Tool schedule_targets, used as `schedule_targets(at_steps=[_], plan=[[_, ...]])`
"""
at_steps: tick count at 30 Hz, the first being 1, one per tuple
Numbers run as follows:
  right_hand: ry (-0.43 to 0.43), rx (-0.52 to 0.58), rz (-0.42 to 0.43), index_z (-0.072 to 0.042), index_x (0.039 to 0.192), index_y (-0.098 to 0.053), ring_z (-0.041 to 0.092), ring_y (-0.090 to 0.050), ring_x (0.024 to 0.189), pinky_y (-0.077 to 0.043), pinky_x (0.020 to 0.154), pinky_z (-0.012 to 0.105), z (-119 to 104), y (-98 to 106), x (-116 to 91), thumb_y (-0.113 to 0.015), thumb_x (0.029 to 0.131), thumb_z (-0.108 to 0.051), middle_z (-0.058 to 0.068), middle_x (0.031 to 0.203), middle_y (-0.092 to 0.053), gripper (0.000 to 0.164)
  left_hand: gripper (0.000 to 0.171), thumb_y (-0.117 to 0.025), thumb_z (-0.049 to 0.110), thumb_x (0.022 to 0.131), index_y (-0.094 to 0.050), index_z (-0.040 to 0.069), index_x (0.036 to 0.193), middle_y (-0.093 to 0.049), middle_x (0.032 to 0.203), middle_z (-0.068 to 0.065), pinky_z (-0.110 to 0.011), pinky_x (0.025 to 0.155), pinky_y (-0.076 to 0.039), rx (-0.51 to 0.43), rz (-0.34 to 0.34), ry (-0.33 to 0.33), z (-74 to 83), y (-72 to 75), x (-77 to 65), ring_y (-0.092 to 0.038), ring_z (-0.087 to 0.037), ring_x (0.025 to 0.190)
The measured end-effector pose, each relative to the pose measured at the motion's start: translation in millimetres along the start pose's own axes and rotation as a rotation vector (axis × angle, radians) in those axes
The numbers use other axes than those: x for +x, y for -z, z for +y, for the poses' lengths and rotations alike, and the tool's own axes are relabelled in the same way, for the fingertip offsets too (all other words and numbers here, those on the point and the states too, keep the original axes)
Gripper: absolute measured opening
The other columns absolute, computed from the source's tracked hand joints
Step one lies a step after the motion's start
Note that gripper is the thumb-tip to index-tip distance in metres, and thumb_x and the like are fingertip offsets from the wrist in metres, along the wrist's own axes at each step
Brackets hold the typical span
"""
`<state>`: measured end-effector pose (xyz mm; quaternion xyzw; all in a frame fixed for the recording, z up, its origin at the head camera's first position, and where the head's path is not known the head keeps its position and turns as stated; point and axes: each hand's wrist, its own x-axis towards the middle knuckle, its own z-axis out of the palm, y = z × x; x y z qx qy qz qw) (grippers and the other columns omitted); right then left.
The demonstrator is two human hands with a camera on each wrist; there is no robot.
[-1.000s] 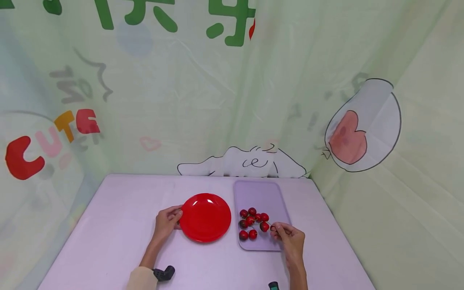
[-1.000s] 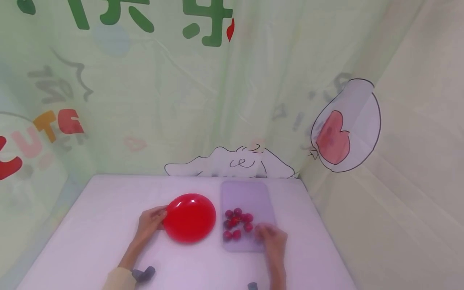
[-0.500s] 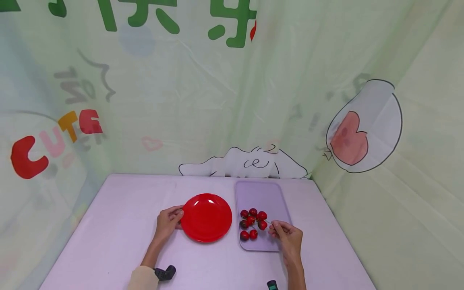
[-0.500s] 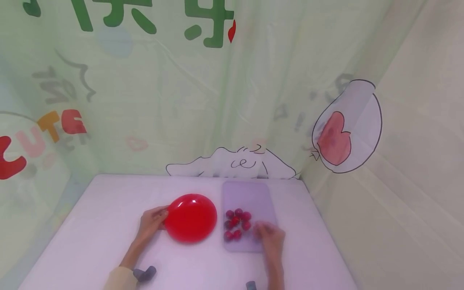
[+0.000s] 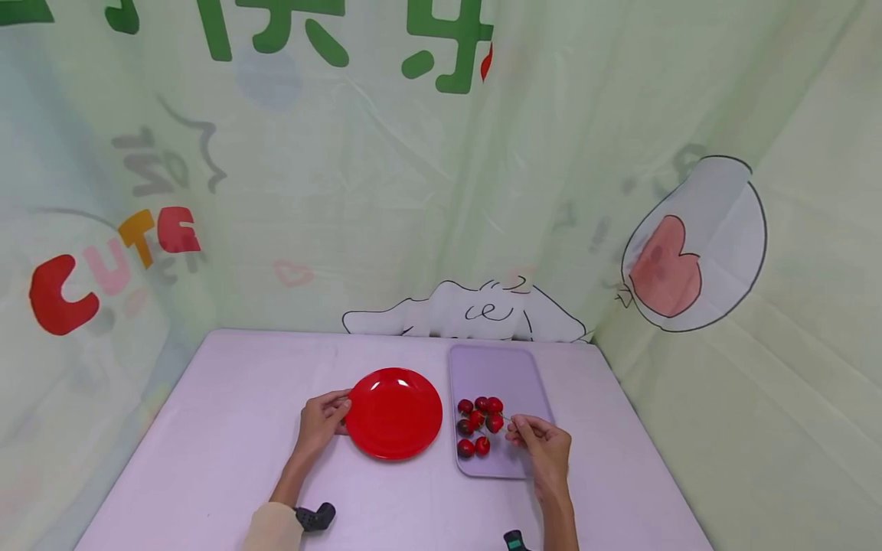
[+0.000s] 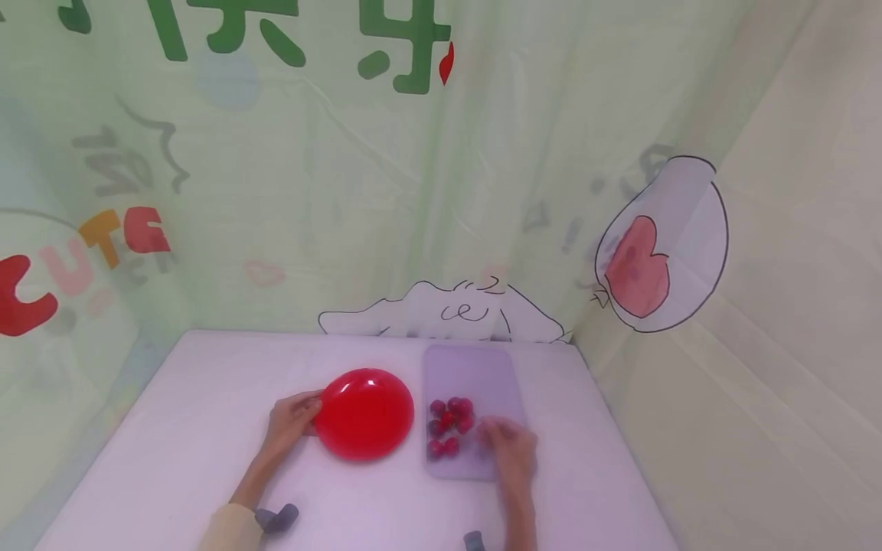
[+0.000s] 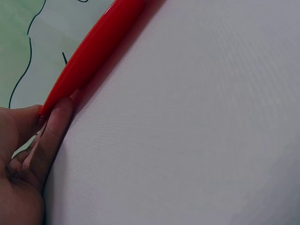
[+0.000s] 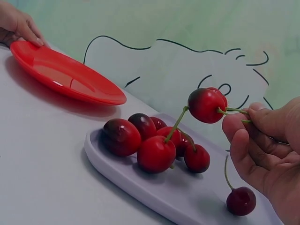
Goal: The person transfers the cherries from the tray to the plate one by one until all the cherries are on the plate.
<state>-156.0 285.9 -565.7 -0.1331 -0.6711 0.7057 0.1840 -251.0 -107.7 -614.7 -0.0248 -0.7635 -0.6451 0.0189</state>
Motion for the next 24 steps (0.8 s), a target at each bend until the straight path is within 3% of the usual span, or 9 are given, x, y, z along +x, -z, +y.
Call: schedule_targets(at_steps=[6, 17, 24], plan=[[0.03, 0.019, -0.026, 0.025, 0.113, -0.07, 0.018, -0.079, 0.068, -0.067, 0.068, 0.025, -8, -6, -2, -0.073, 0.104, -0.006, 0.01, 0.083, -0.082, 0.032, 0.034, -0.068, 0.004, 0.106, -0.07, -0.005, 0.139, -0.076, 0.116, -0.026, -0.02, 0.064, -0.064, -0.004, -0.004, 0.001, 1.6, -0.7, 0.1, -0.077, -0.015, 0.074], [0.008, 0.008, -0.054, 0.025, 0.118, -0.068, 0.013, -0.075, 0.068, -0.065, 0.067, 0.021, -21, -16, -10, -0.07, 0.105, -0.004, 0.008, 0.083, -0.08, 0.032, 0.034, -0.068, 0.006, 0.107, -0.07, -0.005, 0.14, -0.076, 0.115, -0.025, -0.019, 0.064, -0.063, 0.009, 0.0, -0.003, 3.9, -1.2, -1.6, -0.077, -0.018, 0.077], [-0.005, 0.032, -0.065, 0.024, 0.117, -0.069, 0.013, -0.075, 0.067, -0.065, 0.066, 0.021, -13, -22, -8, -0.071, 0.104, -0.002, 0.008, 0.083, -0.08, 0.029, 0.035, -0.069, 0.007, 0.107, -0.07, -0.004, 0.139, -0.077, 0.112, -0.024, -0.019, 0.063, -0.063, 0.012, 0.006, 0.0, 2.4, -0.8, -1.9, -0.075, -0.017, 0.075]])
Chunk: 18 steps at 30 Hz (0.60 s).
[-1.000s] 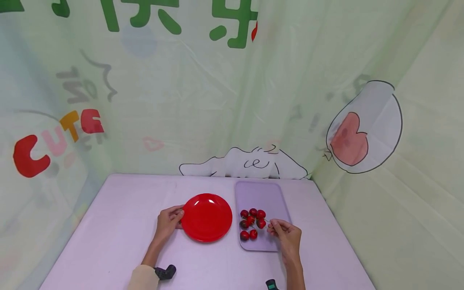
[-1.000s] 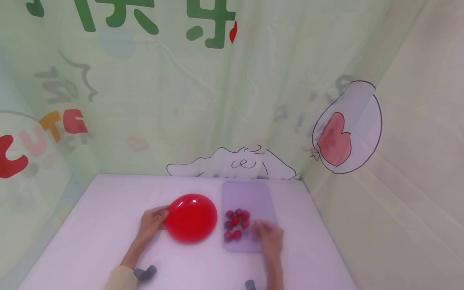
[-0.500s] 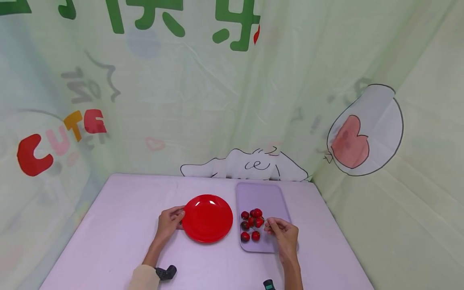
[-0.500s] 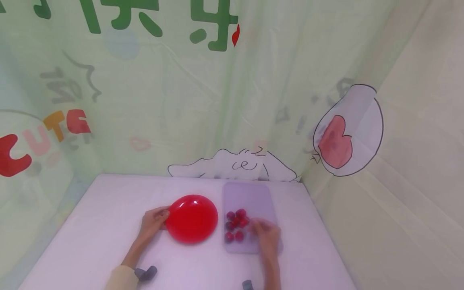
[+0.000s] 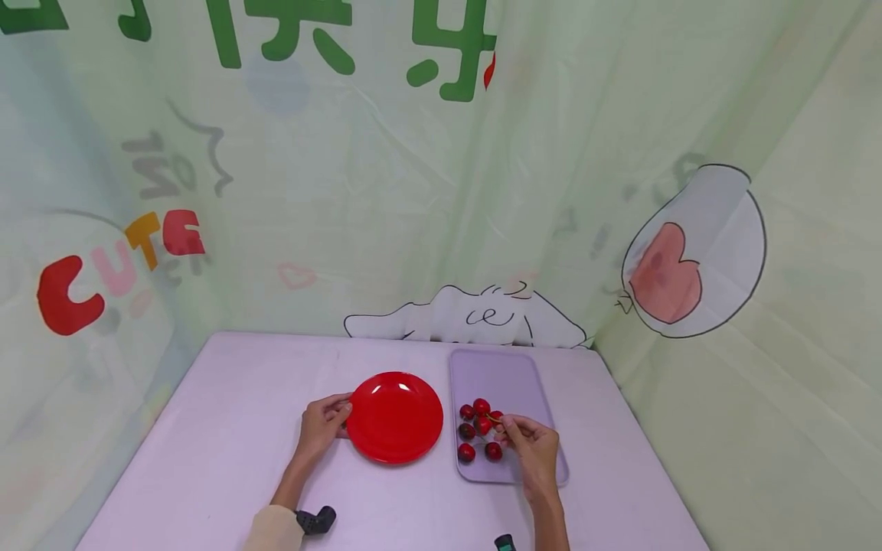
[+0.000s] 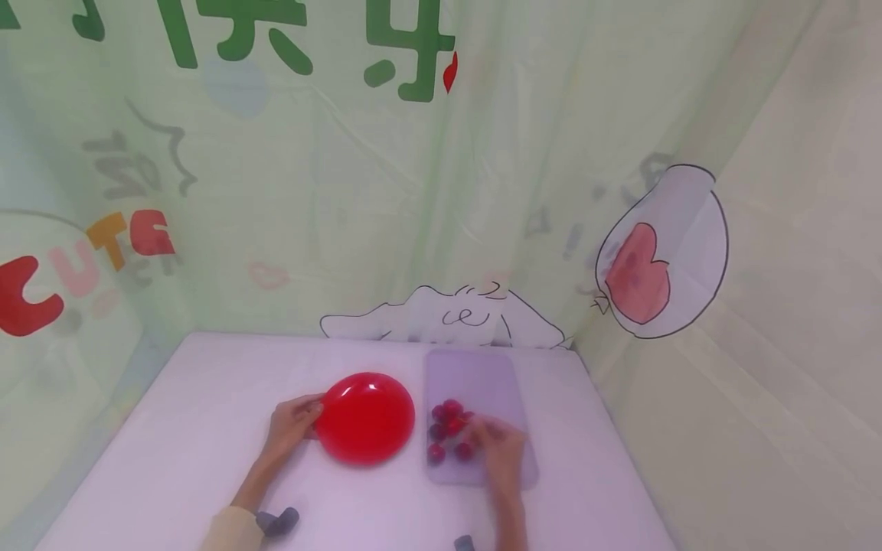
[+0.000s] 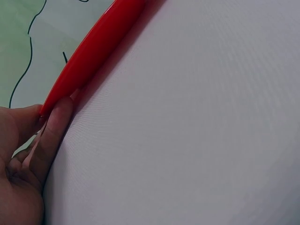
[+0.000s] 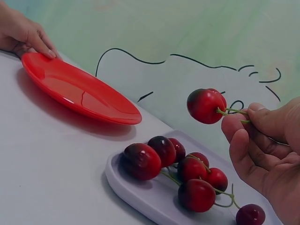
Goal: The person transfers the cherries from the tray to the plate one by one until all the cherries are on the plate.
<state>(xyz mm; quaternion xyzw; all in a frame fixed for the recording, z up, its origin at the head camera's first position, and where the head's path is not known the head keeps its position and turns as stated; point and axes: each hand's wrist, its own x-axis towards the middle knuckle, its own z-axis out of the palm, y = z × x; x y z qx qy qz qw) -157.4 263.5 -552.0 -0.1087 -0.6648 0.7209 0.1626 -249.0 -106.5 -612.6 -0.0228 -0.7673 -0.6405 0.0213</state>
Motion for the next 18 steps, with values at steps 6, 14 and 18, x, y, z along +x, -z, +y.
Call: schedule_targets(at_steps=[6, 14, 18], plan=[[-0.01, -0.015, -0.021, 0.023, 0.119, -0.069, 0.013, -0.075, 0.066, -0.065, 0.065, 0.021, 6, -5, 3, -0.073, 0.104, -0.005, 0.008, 0.082, -0.081, 0.032, 0.035, -0.069, 0.008, 0.107, -0.07, -0.004, 0.139, -0.076, 0.112, -0.024, -0.019, 0.063, -0.063, 0.02, 0.002, 0.0, -0.7, -0.4, 0.5, -0.075, -0.017, 0.075], [0.007, 0.009, -0.059, 0.025, 0.113, -0.07, 0.015, -0.076, 0.066, -0.066, 0.065, 0.025, 1, -17, -2, -0.072, 0.103, 0.001, 0.009, 0.08, -0.08, 0.026, 0.032, -0.067, 0.005, 0.107, -0.072, -0.002, 0.138, -0.077, 0.109, -0.023, -0.018, 0.064, -0.062, 0.029, 0.006, 0.008, -1.9, -0.9, 2.3, -0.072, -0.009, 0.071], [0.029, 0.023, -0.077, 0.023, 0.112, -0.071, 0.014, -0.077, 0.066, -0.066, 0.065, 0.024, 15, -19, 3, -0.073, 0.103, 0.0, 0.011, 0.081, -0.08, 0.025, 0.033, -0.068, 0.006, 0.107, -0.072, -0.002, 0.139, -0.077, 0.109, -0.021, -0.018, 0.064, -0.062, 0.041, 0.01, 0.008, -3.0, -0.5, 2.2, -0.072, -0.008, 0.071]])
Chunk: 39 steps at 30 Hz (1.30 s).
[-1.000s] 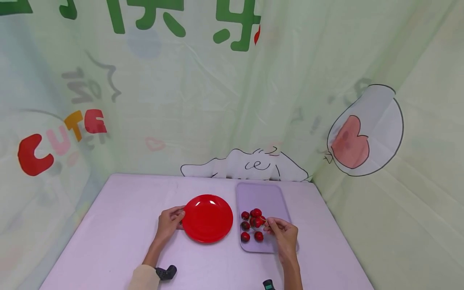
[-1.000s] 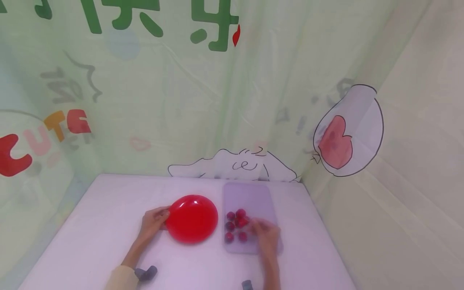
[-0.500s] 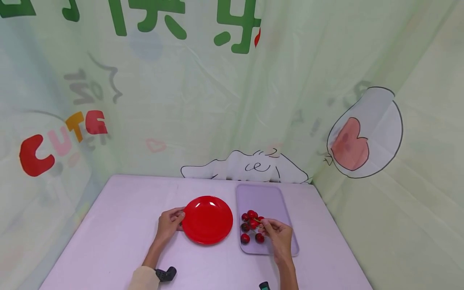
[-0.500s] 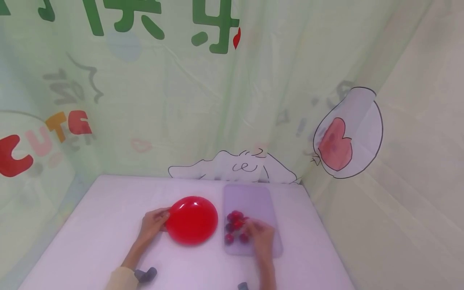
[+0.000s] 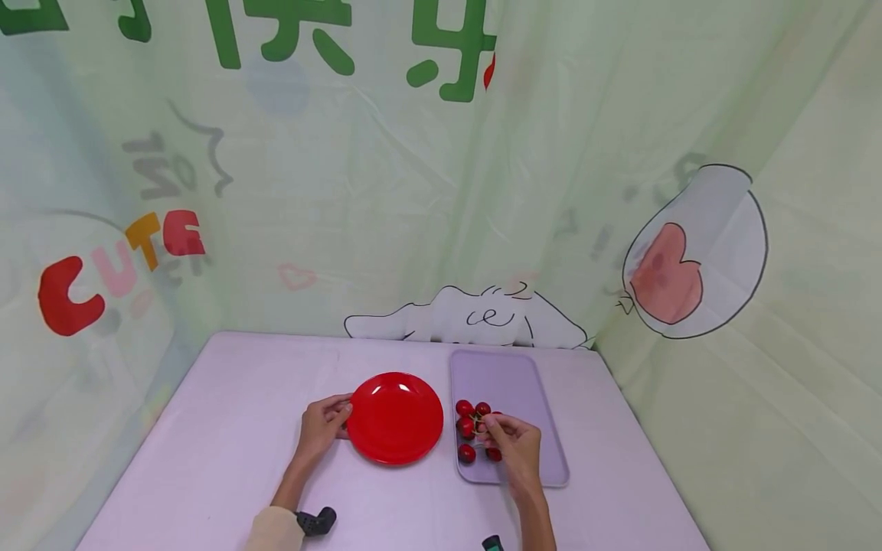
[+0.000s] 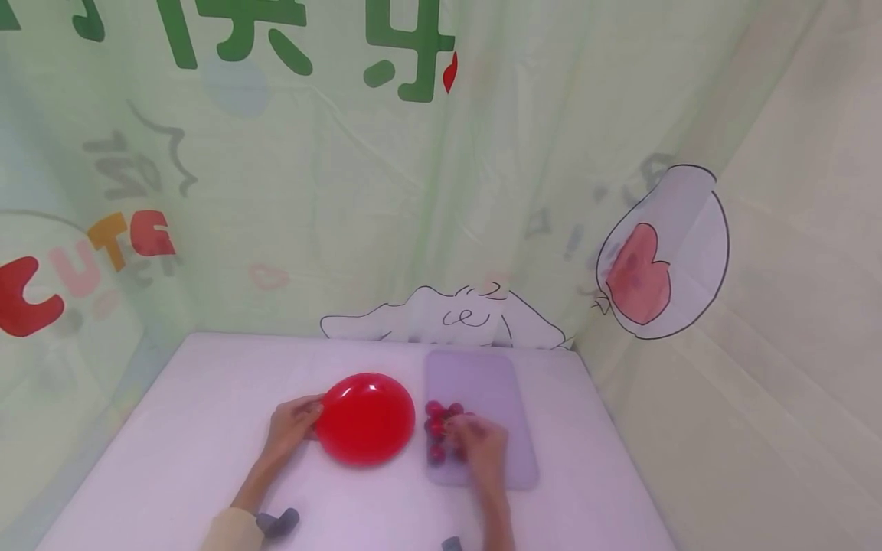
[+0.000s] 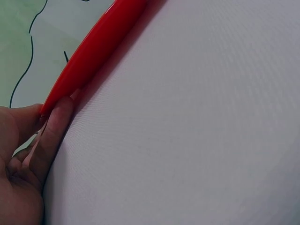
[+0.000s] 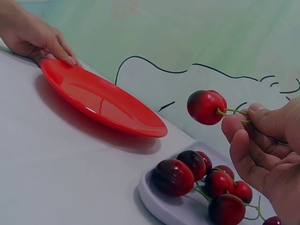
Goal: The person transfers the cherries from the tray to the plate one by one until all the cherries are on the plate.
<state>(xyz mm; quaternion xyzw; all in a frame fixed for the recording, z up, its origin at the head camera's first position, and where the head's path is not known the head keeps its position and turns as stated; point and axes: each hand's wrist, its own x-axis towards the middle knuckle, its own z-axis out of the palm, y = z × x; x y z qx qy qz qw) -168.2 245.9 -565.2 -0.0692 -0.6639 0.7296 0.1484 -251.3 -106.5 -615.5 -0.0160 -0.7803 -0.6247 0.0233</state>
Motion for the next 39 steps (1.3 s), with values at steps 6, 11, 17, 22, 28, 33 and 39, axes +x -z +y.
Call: schedule_targets(at_steps=[6, 11, 17, 22, 28, 33, 39], plan=[[-0.004, -0.031, -0.017, 0.019, 0.111, -0.073, 0.011, -0.076, 0.067, -0.065, 0.066, 0.021, 7, -6, 1, -0.075, 0.103, -0.007, 0.009, 0.083, -0.08, 0.027, 0.033, -0.068, 0.006, 0.107, -0.071, -0.002, 0.139, -0.077, 0.11, -0.021, -0.018, 0.063, -0.063, -0.001, -0.004, 0.002, -0.7, -0.7, -0.7, -0.071, -0.009, 0.07], [-0.01, -0.037, -0.038, 0.018, 0.111, -0.073, 0.011, -0.075, 0.068, -0.066, 0.068, 0.021, 5, -11, 0, -0.076, 0.102, -0.008, 0.013, 0.086, -0.08, 0.028, 0.033, -0.067, 0.006, 0.107, -0.071, -0.003, 0.139, -0.077, 0.114, -0.024, -0.019, 0.063, -0.063, -0.004, -0.001, -0.009, 1.9, 0.2, -1.0, -0.073, -0.011, 0.07], [-0.044, -0.022, -0.039, 0.019, 0.114, -0.073, 0.012, -0.076, 0.068, -0.066, 0.067, 0.021, 11, -15, 4, -0.076, 0.101, -0.006, 0.014, 0.087, -0.08, 0.028, 0.034, -0.068, 0.006, 0.107, -0.07, -0.002, 0.14, -0.077, 0.116, -0.024, -0.019, 0.064, -0.063, 0.001, -0.002, 0.01, 3.5, 0.8, -1.3, -0.073, -0.01, 0.07], [-0.038, -0.028, -0.064, 0.019, 0.115, -0.073, 0.014, -0.077, 0.069, -0.066, 0.069, 0.022, 7, -24, 2, -0.075, 0.102, -0.004, 0.023, 0.091, -0.08, 0.027, 0.034, -0.069, 0.006, 0.107, -0.071, -0.001, 0.14, -0.078, 0.115, -0.022, -0.019, 0.064, -0.063, -0.005, -0.003, 0.023, 1.5, -0.3, 0.3, -0.074, -0.01, 0.07], [-0.028, -0.054, -0.085, 0.019, 0.116, -0.073, 0.014, -0.078, 0.07, -0.067, 0.072, 0.021, 6, -33, -2, -0.075, 0.103, -0.006, 0.029, 0.095, -0.078, 0.029, 0.034, -0.069, 0.006, 0.106, -0.072, 0.0, 0.14, -0.078, 0.114, -0.021, -0.019, 0.064, -0.063, -0.001, -0.002, 0.022, -1.1, -0.9, 2.0, -0.074, -0.01, 0.072], [-0.048, -0.047, -0.091, 0.018, 0.115, -0.074, 0.012, -0.078, 0.069, -0.066, 0.071, 0.02, 3, -40, -5, -0.076, 0.102, -0.006, 0.031, 0.095, -0.078, 0.027, 0.033, -0.069, 0.006, 0.107, -0.072, 0.0, 0.139, -0.078, 0.114, -0.021, -0.018, 0.064, -0.063, 0.004, 0.001, 0.019, -2.1, -1.0, 1.4, -0.073, -0.009, 0.072], [-0.05, -0.07, -0.103, 0.018, 0.116, -0.074, 0.015, -0.079, 0.071, -0.066, 0.073, 0.021, 0, -47, -6, -0.074, 0.102, -0.004, 0.031, 0.095, -0.078, 0.026, 0.033, -0.068, 0.008, 0.107, -0.072, 0.001, 0.139, -0.078, 0.113, -0.021, -0.018, 0.065, -0.063, 0.021, 0.012, 0.012, 0.4, -0.4, 0.4, -0.072, -0.009, 0.074]])
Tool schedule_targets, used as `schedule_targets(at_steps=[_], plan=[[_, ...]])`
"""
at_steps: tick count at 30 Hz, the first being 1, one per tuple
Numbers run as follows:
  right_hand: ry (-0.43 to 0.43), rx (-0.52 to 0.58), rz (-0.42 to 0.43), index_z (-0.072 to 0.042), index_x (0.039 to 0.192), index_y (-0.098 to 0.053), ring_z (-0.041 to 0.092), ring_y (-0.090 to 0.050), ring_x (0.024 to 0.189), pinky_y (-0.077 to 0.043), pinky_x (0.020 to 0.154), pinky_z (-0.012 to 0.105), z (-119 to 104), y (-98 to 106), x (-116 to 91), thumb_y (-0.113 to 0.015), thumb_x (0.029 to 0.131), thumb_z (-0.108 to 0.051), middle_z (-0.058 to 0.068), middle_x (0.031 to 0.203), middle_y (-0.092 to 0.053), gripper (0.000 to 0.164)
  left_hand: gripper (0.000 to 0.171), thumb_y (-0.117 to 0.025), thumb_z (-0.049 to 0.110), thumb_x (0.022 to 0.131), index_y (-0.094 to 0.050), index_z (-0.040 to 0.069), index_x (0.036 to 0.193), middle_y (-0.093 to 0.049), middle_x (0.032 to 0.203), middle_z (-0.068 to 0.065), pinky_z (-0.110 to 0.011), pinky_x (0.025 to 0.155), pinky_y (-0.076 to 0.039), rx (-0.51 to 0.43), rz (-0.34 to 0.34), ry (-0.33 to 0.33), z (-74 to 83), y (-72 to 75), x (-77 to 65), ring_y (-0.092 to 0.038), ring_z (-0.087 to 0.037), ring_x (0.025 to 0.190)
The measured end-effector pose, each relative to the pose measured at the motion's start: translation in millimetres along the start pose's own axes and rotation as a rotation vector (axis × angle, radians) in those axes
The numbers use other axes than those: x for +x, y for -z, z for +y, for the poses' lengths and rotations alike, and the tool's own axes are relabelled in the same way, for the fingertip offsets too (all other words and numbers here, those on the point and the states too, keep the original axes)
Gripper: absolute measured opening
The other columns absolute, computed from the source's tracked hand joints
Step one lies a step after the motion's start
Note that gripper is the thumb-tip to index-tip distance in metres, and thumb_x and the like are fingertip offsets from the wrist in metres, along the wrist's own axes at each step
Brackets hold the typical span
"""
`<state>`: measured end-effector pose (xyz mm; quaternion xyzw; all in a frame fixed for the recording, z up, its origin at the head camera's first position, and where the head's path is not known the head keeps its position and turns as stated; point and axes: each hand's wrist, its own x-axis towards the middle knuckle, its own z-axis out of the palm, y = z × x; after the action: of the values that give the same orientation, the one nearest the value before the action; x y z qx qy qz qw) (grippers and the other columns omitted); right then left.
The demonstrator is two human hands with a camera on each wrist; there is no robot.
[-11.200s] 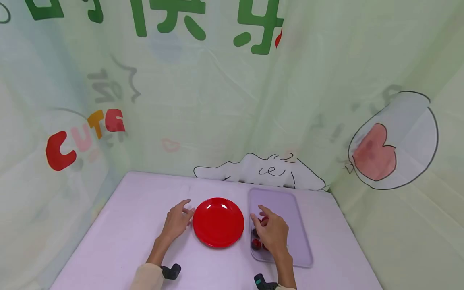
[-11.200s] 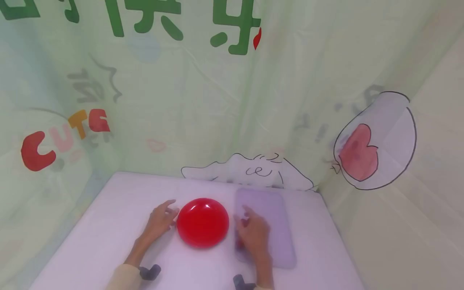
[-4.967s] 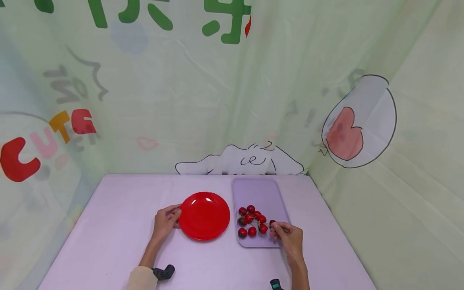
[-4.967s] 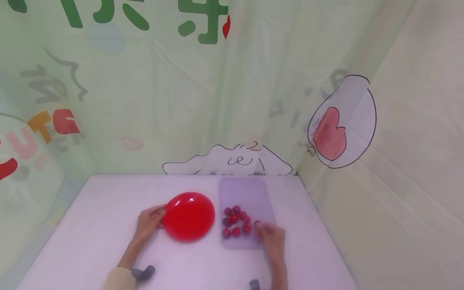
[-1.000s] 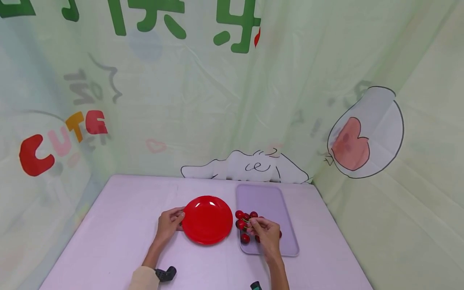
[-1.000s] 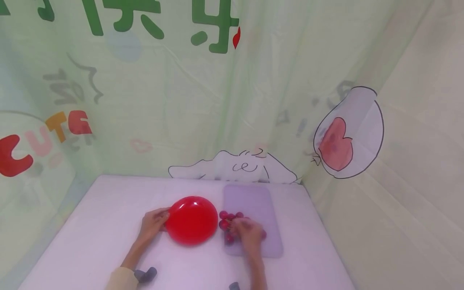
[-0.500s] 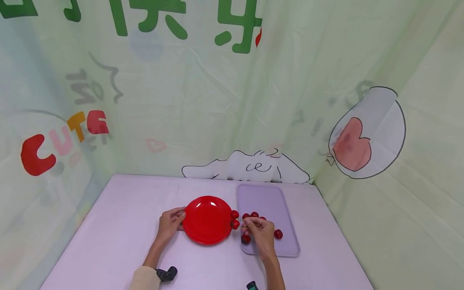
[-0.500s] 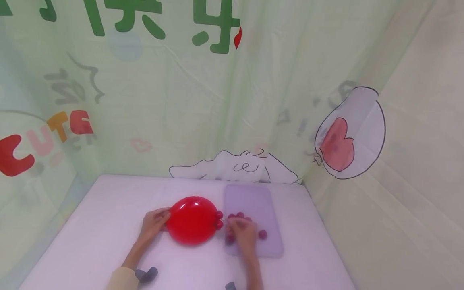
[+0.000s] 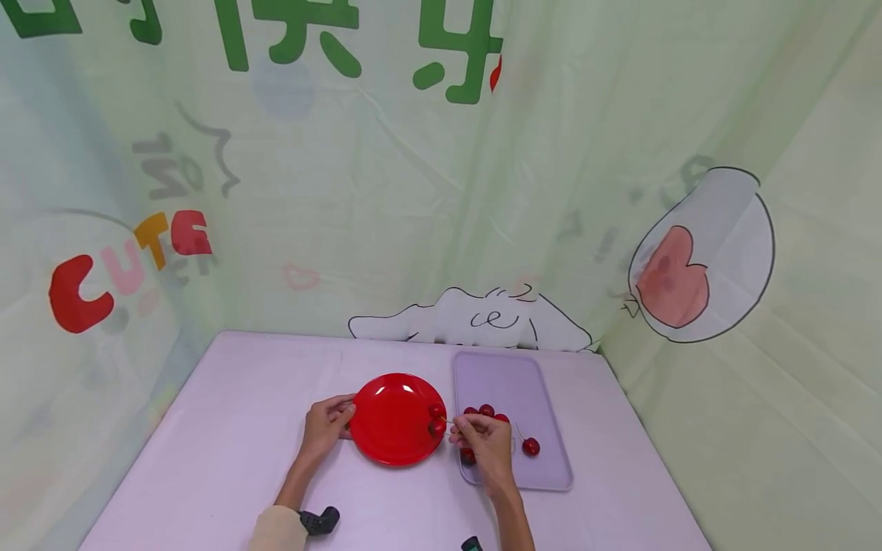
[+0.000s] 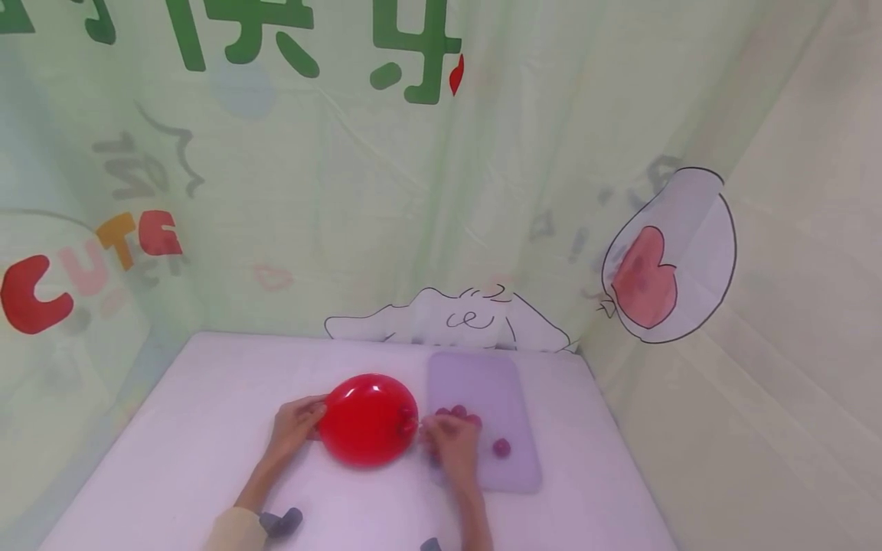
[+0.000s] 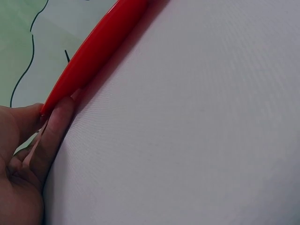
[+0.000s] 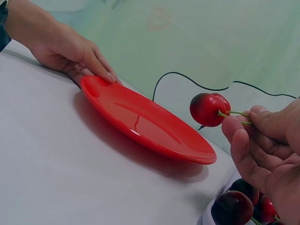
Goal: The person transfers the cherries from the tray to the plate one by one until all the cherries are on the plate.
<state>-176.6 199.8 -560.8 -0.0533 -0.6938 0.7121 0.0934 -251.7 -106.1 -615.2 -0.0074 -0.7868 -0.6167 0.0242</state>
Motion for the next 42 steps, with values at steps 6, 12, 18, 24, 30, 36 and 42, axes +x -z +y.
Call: schedule_targets(at_steps=[6, 12, 18, 24, 30, 36, 42], plan=[[0.001, -0.034, -0.025, 0.016, 0.116, -0.075, 0.024, -0.082, 0.076, -0.069, 0.08, 0.028, -4, -8, -1, -0.073, 0.103, -0.004, 0.035, 0.1, -0.077, 0.024, 0.033, -0.068, 0.008, 0.107, -0.071, 0.0, 0.14, -0.077, 0.113, -0.021, -0.018, 0.065, -0.063, -0.013, -0.002, 0.0, 1.1, -0.2, 0.0, -0.073, -0.01, 0.075], [-0.019, -0.027, -0.031, 0.014, 0.117, -0.076, 0.021, -0.08, 0.075, -0.068, 0.08, 0.027, 0, -17, 1, -0.074, 0.102, -0.004, 0.036, 0.101, -0.077, 0.023, 0.033, -0.069, 0.006, 0.106, -0.072, -0.001, 0.139, -0.077, 0.113, -0.021, -0.018, 0.064, -0.063, -0.032, -0.007, -0.005, 1.6, 0.1, -0.2, -0.074, -0.012, 0.074], [0.018, 0.032, -0.069, 0.019, 0.114, -0.074, 0.015, -0.079, 0.07, -0.068, 0.073, 0.025, 10, -24, 4, -0.074, 0.101, -0.001, 0.033, 0.095, -0.078, 0.024, 0.033, -0.069, 0.006, 0.106, -0.072, -0.002, 0.138, -0.077, 0.109, -0.021, -0.018, 0.064, -0.062, -0.033, -0.009, -0.016, 2.2, 1.6, -0.7, -0.072, -0.011, 0.073], [0.019, 0.016, -0.109, 0.016, 0.117, -0.075, 0.014, -0.079, 0.073, -0.067, 0.076, 0.022, 15, -30, 8, -0.076, 0.102, -0.007, 0.027, 0.095, -0.08, 0.027, 0.032, -0.069, 0.006, 0.107, -0.072, -0.002, 0.138, -0.076, 0.107, -0.02, -0.018, 0.063, -0.062, -0.025, -0.004, -0.018, 1.8, 2.8, 1.5, -0.069, -0.009, 0.071], [-0.021, 0.024, -0.12, 0.012, 0.117, -0.077, 0.013, -0.078, 0.074, -0.067, 0.077, 0.021, 17, -40, 11, -0.077, 0.102, -0.011, 0.031, 0.1, -0.079, 0.028, 0.032, -0.068, 0.004, 0.106, -0.072, -0.003, 0.137, -0.076, 0.107, -0.022, -0.018, 0.061, -0.062, -0.032, -0.001, -0.025, 0.4, 2.2, 3.3, -0.069, -0.008, 0.068], [-0.042, 0.016, -0.142, 0.012, 0.12, -0.076, 0.014, -0.08, 0.077, -0.067, 0.079, 0.022, 21, -51, 10, -0.075, 0.103, -0.011, 0.032, 0.103, -0.078, 0.029, 0.031, -0.069, 0.003, 0.106, -0.073, -0.004, 0.135, -0.076, 0.106, -0.021, -0.017, 0.06, -0.061, -0.038, -0.003, -0.022, -0.6, 0.6, 2.7, -0.07, -0.012, 0.067], [-0.054, 0.02, -0.167, 0.01, 0.122, -0.077, 0.016, -0.081, 0.08, -0.068, 0.082, 0.024, 19, -61, 8, -0.075, 0.103, -0.011, 0.032, 0.105, -0.079, 0.028, 0.03, -0.069, 0.004, 0.106, -0.074, -0.002, 0.135, -0.077, 0.105, -0.02, -0.017, 0.06, -0.061, -0.041, -0.002, -0.027, -2.7, 0.7, 2.0, -0.07, -0.013, 0.068]])
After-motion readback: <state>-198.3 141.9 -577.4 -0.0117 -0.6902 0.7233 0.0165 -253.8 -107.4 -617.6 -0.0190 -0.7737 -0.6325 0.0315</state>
